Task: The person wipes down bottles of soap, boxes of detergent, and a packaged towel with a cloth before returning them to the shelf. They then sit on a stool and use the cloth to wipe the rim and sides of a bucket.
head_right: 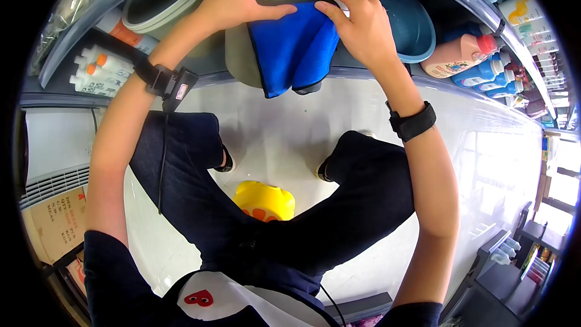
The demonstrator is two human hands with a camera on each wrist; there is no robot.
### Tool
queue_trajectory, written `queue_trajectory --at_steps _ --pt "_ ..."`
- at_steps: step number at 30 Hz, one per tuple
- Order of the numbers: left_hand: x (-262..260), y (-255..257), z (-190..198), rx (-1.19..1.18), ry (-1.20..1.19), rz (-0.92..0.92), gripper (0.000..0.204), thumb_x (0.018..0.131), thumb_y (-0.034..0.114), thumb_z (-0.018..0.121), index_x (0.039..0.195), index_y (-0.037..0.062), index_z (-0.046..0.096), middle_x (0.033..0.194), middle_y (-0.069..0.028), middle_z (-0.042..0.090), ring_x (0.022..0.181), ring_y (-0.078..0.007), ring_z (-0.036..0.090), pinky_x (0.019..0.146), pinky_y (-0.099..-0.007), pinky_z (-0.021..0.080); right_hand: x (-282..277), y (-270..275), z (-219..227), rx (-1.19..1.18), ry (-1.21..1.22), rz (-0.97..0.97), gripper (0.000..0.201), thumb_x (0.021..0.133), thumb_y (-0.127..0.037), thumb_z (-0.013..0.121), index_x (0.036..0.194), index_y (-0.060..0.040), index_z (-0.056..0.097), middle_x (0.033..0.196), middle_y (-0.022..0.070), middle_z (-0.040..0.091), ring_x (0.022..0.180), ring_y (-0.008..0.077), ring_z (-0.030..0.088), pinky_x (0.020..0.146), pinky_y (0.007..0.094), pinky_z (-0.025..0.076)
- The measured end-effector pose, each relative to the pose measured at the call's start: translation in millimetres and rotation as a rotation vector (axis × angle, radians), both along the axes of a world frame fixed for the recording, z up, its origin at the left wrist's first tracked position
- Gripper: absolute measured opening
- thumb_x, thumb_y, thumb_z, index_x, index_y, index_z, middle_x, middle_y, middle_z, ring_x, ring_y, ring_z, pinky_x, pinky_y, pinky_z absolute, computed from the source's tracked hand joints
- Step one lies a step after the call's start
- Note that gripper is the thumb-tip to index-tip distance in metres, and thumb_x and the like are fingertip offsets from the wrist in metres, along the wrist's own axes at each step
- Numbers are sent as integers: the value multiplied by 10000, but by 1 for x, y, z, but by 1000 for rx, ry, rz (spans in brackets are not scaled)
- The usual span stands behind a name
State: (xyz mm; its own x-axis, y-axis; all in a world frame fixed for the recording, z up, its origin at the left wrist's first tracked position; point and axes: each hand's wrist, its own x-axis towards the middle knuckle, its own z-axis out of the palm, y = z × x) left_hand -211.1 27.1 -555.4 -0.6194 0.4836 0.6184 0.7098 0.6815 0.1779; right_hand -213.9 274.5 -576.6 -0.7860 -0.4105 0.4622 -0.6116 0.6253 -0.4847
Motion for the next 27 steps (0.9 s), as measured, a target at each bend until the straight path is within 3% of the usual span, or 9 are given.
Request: queue_trajectory --at_steps 8,17,20,23,27 --pt "3 -1 1 -25 -28 75 507 655 509 857 765 87 597 746 -103 621 773 -315 624 748 -414 461 0 -4 -5 1 89 19 252 936 -290 657 1041 -74 734 802 185 702 753 380 674 706 412 535" --pt "8 4 -2 -69 28 124 540 635 538 861 725 91 572 734 -90 622 774 -290 623 744 -407 464 6 -12 1 43 21 -59 381 899 -439 699 920 -60 735 768 142 703 697 339 672 649 401 526" --pt "4 2 -4 -75 40 120 540 630 535 864 735 92 575 738 -89 624 781 -289 622 749 -414 462 6 -14 4 49 -34 -66 367 892 -417 715 927 -52 733 791 150 711 712 333 683 671 388 530" --pt "4 0 -1 -43 23 80 533 621 519 871 747 92 579 748 -91 626 789 -296 621 759 -424 461 -7 -10 -8 -87 2 107 326 876 -342 743 971 -31 728 838 172 719 722 321 683 709 371 531" --pt "2 -2 -1 -45 40 48 502 613 472 874 769 92 585 773 -93 633 812 -306 621 772 -432 459 -3 -3 -1 -44 -86 110 305 867 -233 746 1080 -18 710 913 193 721 783 313 675 785 361 526"
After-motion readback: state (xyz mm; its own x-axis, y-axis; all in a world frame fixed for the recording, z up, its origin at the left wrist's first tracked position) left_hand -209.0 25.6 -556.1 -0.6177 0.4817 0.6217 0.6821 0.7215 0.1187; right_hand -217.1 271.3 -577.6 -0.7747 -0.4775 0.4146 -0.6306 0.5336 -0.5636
